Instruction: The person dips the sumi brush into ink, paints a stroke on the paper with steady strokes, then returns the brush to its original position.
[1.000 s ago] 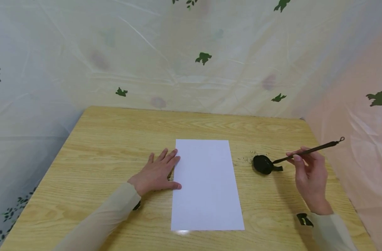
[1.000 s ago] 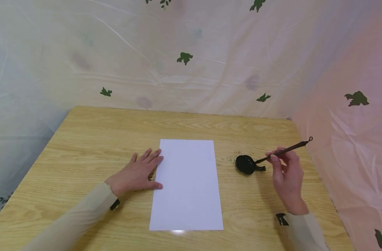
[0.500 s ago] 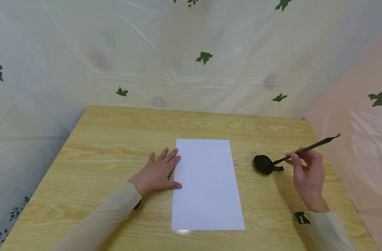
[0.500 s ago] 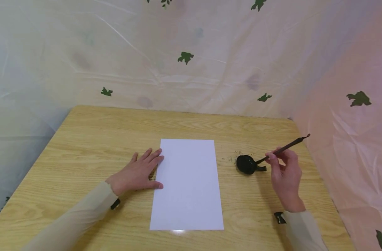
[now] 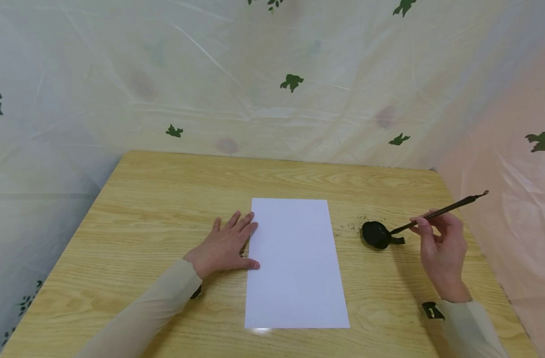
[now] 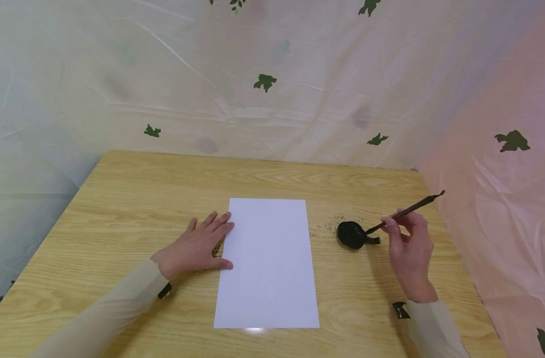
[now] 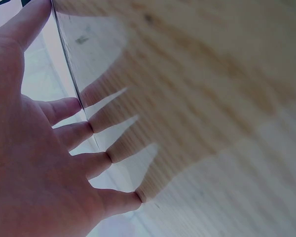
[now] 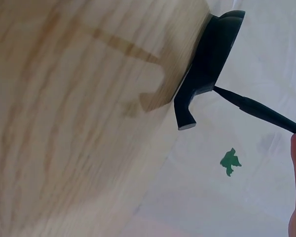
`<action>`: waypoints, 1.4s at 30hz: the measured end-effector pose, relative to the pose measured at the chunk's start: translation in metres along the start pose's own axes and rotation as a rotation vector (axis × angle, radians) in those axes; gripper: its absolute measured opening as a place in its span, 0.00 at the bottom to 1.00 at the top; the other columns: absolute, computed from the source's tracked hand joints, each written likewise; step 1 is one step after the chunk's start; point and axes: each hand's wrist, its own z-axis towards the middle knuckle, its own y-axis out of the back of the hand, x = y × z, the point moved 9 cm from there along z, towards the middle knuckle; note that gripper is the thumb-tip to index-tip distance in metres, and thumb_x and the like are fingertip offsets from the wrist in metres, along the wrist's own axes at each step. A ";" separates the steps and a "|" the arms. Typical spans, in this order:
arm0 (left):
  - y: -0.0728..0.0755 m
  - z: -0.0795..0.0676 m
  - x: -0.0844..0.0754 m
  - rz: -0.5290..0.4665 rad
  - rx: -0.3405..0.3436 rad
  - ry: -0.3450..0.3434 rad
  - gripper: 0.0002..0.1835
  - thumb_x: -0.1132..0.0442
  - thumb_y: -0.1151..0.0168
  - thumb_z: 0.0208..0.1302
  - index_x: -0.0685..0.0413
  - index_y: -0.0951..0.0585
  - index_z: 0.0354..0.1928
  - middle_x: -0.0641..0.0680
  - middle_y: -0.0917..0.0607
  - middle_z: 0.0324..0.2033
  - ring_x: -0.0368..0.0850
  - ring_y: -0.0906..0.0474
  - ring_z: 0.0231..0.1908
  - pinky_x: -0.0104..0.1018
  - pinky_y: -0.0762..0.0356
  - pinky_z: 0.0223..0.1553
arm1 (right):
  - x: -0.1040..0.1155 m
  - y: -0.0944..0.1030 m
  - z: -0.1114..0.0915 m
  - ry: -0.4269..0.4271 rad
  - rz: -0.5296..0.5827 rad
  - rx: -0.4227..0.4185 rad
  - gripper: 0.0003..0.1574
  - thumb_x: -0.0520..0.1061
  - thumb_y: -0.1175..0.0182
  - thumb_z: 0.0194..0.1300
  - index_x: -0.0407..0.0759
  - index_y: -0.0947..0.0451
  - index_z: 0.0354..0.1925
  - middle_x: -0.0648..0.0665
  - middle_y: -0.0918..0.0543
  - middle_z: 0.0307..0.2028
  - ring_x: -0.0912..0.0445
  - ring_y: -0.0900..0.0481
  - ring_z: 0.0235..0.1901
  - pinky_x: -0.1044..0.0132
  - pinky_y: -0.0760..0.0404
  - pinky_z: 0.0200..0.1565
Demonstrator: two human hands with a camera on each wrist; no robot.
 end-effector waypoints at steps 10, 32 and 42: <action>0.000 0.000 0.000 0.000 0.001 0.006 0.55 0.31 0.32 0.62 0.56 0.41 0.81 0.56 0.51 0.82 0.62 0.61 0.81 0.76 0.59 0.71 | -0.002 0.005 -0.002 -0.049 0.132 -0.037 0.21 0.19 0.46 0.68 0.12 0.39 0.57 0.58 0.20 0.46 0.66 0.15 0.44 0.76 0.19 0.47; 0.000 0.000 -0.002 0.005 0.001 0.002 0.55 0.31 0.32 0.62 0.56 0.41 0.81 0.56 0.50 0.82 0.63 0.60 0.80 0.76 0.58 0.71 | -0.019 0.014 -0.011 -0.140 0.214 -0.075 0.22 0.21 0.48 0.71 0.13 0.40 0.60 0.47 0.19 0.43 0.61 0.14 0.42 0.73 0.17 0.46; 0.001 0.000 -0.002 0.008 0.006 0.003 0.55 0.31 0.33 0.62 0.56 0.41 0.81 0.56 0.51 0.82 0.63 0.60 0.80 0.76 0.59 0.71 | -0.016 0.021 -0.007 -0.131 0.484 -0.137 0.23 0.21 0.48 0.71 0.15 0.40 0.61 0.39 0.19 0.44 0.54 0.13 0.42 0.69 0.15 0.45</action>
